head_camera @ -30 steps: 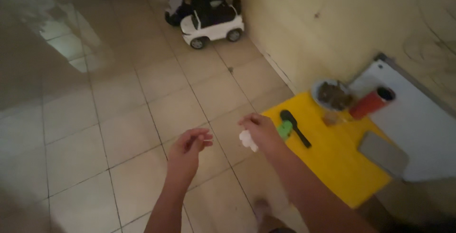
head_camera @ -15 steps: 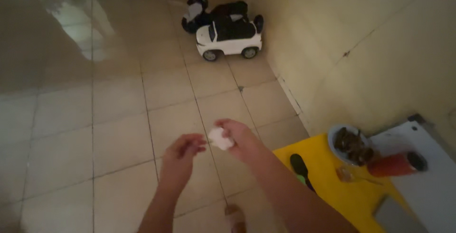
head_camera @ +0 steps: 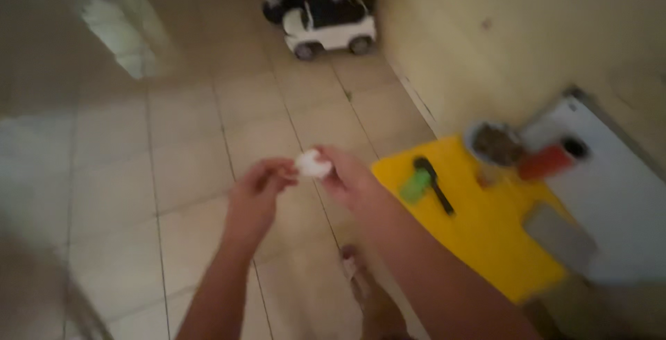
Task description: The person picks up a broom, then handles a storage case and a power adapter, and finally picks up several small dark seeds or beads from the floor by hand.
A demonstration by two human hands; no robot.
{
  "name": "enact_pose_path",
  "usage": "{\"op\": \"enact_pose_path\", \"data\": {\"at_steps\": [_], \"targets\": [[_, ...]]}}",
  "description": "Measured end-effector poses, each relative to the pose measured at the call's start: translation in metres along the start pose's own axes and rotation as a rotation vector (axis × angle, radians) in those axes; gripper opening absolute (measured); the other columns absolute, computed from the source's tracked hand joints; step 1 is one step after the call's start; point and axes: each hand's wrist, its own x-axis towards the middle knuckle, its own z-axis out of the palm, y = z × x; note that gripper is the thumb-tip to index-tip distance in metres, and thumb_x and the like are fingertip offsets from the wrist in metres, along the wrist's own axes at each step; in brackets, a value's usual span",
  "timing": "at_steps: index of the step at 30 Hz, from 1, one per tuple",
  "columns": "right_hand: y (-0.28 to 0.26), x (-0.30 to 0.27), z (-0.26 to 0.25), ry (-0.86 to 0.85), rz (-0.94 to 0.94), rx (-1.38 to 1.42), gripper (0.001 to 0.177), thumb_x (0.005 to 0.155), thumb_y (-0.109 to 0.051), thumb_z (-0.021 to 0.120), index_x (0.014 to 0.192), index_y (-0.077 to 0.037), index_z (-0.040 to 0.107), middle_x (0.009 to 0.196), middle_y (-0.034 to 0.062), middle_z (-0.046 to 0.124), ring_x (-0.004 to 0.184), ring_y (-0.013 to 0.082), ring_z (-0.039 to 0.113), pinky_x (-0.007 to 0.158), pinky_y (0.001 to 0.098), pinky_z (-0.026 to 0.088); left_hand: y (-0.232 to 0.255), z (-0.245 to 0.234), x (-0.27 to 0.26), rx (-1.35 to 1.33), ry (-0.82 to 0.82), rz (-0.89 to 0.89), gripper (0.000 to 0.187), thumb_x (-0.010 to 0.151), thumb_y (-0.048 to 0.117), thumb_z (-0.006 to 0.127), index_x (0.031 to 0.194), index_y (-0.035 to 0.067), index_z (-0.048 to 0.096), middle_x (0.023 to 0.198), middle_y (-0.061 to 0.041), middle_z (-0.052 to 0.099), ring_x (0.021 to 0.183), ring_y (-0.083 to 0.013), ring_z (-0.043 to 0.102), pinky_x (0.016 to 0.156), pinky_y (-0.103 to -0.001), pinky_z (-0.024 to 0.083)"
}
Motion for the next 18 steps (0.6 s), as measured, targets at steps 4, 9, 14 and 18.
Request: {"op": "enact_pose_path", "data": {"at_steps": [4,9,14,18], "targets": [[0.009,-0.084,0.002,0.018,-0.052,-0.042,0.029,0.093,-0.010,0.067,0.118,0.005,0.064,0.117,0.0110,0.070,0.111,0.0200,0.067,0.102,0.0289,0.052,0.024,0.007,-0.071,0.038,-0.008,-0.048,0.023,0.098,0.004,0.053,0.116,0.002,0.068,0.104,-0.008,0.076,0.096,-0.0199,0.075,0.087,-0.031,0.056],[0.018,-0.171,-0.017,0.081,-0.031,-0.215,0.032,0.093,-0.015,0.072,0.120,0.001,0.068,0.118,0.0071,0.071,0.111,0.0140,0.066,0.099,0.0222,0.050,0.040,0.034,-0.157,0.113,0.036,-0.030,0.022,0.101,0.009,0.055,0.117,0.004,0.069,0.103,-0.008,0.076,0.096,-0.0186,0.074,0.086,-0.030,0.056],[0.050,-0.215,-0.102,0.053,0.002,-0.333,0.030,0.094,-0.016,0.069,0.120,-0.002,0.069,0.122,0.0062,0.071,0.115,0.0142,0.066,0.099,0.0216,0.051,0.009,0.076,-0.256,0.100,0.057,0.005,0.023,0.099,0.007,0.055,0.117,0.003,0.069,0.104,-0.009,0.077,0.096,-0.0184,0.074,0.087,-0.030,0.056],[0.084,-0.272,-0.167,-0.037,0.060,-0.392,0.030,0.100,-0.019,0.063,0.125,-0.003,0.063,0.124,0.0080,0.069,0.114,0.0179,0.067,0.095,0.0277,0.054,-0.027,0.107,-0.324,0.066,0.069,-0.050,0.023,0.101,0.010,0.057,0.116,0.002,0.071,0.100,-0.012,0.076,0.093,-0.0182,0.073,0.085,-0.030,0.057]]}}
